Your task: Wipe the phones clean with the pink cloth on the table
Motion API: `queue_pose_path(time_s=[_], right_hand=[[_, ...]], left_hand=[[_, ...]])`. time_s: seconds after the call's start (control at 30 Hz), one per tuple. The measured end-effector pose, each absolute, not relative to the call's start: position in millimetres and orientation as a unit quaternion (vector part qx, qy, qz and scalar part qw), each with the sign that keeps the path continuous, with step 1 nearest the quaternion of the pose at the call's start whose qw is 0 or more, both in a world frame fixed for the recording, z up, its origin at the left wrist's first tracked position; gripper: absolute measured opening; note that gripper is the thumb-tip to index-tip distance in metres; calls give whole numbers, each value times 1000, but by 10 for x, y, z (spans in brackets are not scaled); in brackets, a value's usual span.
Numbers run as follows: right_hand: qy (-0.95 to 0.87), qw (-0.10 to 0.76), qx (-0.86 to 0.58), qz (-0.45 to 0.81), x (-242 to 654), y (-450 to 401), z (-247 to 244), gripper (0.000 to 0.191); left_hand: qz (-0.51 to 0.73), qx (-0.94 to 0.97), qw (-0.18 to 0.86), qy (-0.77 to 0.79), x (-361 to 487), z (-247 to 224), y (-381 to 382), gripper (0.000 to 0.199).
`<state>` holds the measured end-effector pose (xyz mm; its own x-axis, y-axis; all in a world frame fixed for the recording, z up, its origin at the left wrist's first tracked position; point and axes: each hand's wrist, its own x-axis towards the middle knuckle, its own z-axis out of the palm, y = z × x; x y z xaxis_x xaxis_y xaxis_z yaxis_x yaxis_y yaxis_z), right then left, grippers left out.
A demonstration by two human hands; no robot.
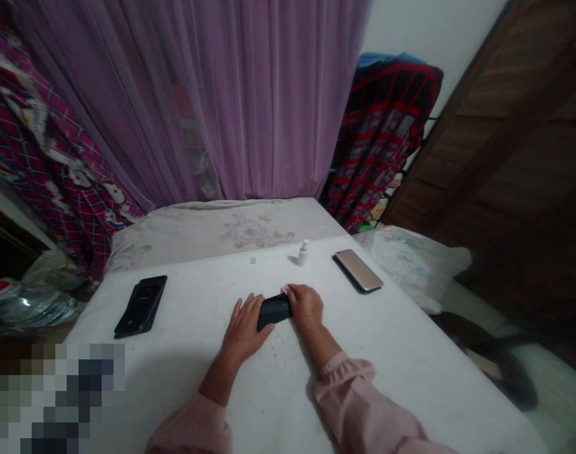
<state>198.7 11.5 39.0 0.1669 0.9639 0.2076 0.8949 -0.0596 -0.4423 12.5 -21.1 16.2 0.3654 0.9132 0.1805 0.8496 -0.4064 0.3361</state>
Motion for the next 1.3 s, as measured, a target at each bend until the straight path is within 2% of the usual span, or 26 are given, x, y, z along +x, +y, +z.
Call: queue_pose_path(time_s=[0.73,1.3], right_hand=[[-655,311,-685,71,2184,-371,267,22],[-638,249,-725,75,2000,93,379,22]], left_hand=[[178,818,103,537,122,162,-215,61],[176,818,106,537,130,179,-216,59]])
